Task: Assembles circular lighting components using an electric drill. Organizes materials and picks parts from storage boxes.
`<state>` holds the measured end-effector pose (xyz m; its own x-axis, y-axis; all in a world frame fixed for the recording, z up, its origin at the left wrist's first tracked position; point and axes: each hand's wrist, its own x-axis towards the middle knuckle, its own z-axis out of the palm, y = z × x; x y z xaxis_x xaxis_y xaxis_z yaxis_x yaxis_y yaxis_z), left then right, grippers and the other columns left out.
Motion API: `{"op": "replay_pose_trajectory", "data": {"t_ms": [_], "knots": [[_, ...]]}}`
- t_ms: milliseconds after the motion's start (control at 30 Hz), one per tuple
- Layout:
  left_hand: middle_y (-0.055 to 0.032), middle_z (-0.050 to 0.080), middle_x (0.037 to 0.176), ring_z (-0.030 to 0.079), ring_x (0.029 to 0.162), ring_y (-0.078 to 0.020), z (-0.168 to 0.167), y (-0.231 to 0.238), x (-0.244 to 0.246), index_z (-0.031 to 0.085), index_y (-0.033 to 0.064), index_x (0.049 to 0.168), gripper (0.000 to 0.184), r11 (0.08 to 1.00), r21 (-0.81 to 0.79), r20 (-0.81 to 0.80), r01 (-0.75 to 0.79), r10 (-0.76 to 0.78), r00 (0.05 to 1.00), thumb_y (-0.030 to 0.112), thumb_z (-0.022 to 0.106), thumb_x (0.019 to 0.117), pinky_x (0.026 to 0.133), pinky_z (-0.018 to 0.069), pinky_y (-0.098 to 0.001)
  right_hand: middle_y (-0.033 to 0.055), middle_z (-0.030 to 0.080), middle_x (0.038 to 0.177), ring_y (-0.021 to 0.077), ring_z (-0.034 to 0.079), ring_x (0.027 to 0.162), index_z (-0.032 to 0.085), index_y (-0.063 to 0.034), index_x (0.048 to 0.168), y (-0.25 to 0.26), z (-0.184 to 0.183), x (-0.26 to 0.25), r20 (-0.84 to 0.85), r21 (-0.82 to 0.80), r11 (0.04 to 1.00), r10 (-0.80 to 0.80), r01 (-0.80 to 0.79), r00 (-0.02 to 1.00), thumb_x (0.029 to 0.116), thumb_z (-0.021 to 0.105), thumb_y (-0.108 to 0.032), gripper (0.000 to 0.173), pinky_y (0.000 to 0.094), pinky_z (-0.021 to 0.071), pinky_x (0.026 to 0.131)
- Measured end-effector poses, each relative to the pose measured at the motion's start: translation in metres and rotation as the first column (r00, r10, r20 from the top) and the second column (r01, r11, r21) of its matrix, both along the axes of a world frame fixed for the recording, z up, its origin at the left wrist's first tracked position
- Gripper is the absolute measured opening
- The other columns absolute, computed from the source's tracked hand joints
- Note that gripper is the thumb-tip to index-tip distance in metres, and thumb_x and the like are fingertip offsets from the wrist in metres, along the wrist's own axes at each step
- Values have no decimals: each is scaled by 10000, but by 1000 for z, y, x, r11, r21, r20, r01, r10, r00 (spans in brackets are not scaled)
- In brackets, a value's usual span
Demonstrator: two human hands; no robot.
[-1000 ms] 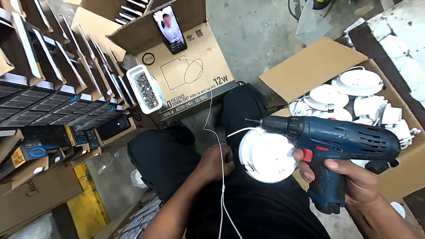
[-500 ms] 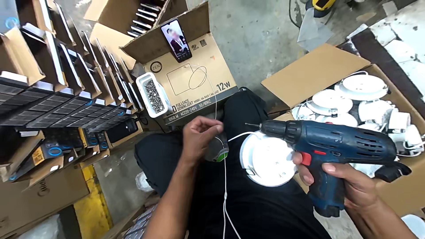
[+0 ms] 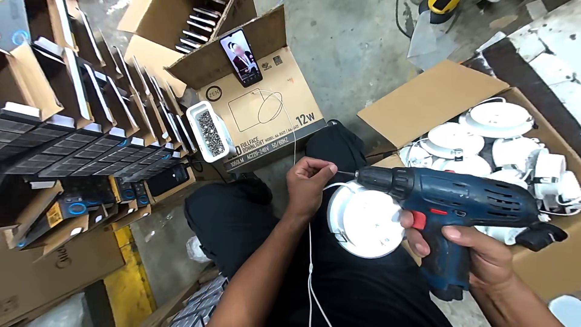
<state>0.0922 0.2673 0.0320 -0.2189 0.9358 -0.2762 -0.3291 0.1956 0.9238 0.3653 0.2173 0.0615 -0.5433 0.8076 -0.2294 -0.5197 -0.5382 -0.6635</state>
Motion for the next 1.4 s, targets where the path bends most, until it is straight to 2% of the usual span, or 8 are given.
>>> {"op": "replay_pose_trajectory", "data": {"t_ms": [400, 500, 600, 700, 767, 933, 1100, 1400], "knots": [[-118, 728, 889, 673, 774, -128, -3, 0, -5, 697, 12, 925, 115, 987, -48, 163, 156, -146, 976, -61, 740, 847, 728, 572, -278, 152, 715, 1125, 168, 708, 770, 669, -77, 1263, -1, -4, 5, -25, -12, 1000, 13, -14, 1000, 950, 669, -286, 377, 278, 602, 687], [-118, 742, 972, 698, 816, -143, -1, 2, -10, 662, 15, 1116, 280, 972, -51, 151, 228, -218, 964, -60, 731, 856, 763, 589, -302, 158, 713, 1127, 174, 710, 772, 667, -70, 1265, -1, -4, 4, -46, -22, 1000, 8, -9, 999, 950, 668, -271, 374, 279, 603, 692], [-97, 694, 1094, 690, 852, -161, 1, -3, -11, 472, 55, 1396, 588, 966, -77, 14, 247, -247, 969, 106, 743, 877, 775, 593, -322, 156, 713, 1127, 175, 712, 783, 666, -60, 1259, -1, -4, 3, -66, -29, 1000, 7, -9, 998, 952, 668, -266, 370, 284, 607, 708], [-58, 677, 909, 674, 779, -123, 2, -20, -11, 452, -24, 1318, 572, 934, -119, -69, 338, -347, 935, 298, 697, 915, 718, 587, -295, 146, 716, 1121, 169, 710, 778, 675, -68, 1247, -2, -5, 4, -58, -34, 999, -1, -1, 998, 947, 670, -274, 364, 282, 605, 703], [-95, 686, 989, 693, 853, -143, 7, -34, -8, 467, -53, 1314, 641, 861, -175, -31, 477, -489, 872, 322, 748, 876, 769, 604, -325, 145, 717, 1125, 169, 714, 783, 678, -71, 1246, -3, -6, 4, -69, -39, 999, -6, 4, 998, 946, 669, -279, 365, 281, 607, 706], [-30, 714, 1149, 700, 1010, -121, 25, -47, 8, 523, 148, 1429, 926, 759, -416, -277, 501, -631, 725, 554, 877, 676, 891, 600, -404, 132, 719, 1125, 161, 711, 784, 686, -76, 1238, -5, -7, -1, -80, -37, 999, -24, 21, 997, 951, 653, -290, 360, 276, 602, 709], [-127, 716, 1115, 725, 973, -173, 9, -46, -11, 522, -49, 1355, 728, 874, -134, 20, 467, -469, 883, 197, 857, 758, 872, 629, -353, 144, 718, 1123, 168, 714, 782, 669, -67, 1254, -5, 3, 2, -46, 11, 1000, -28, 28, 999, 951, 654, -282, 372, 276, 605, 700], [-108, 735, 1029, 742, 902, -204, -46, -44, -86, 467, 6, 1271, 668, 911, -72, 308, 406, -367, 878, 203, 852, 762, 825, 632, -385, 100, 725, 1114, 139, 707, 777, 676, -122, 1270, -15, 33, 26, 141, 77, 995, 56, -67, 988, 945, 691, -317, 380, 249, 602, 683]]}}
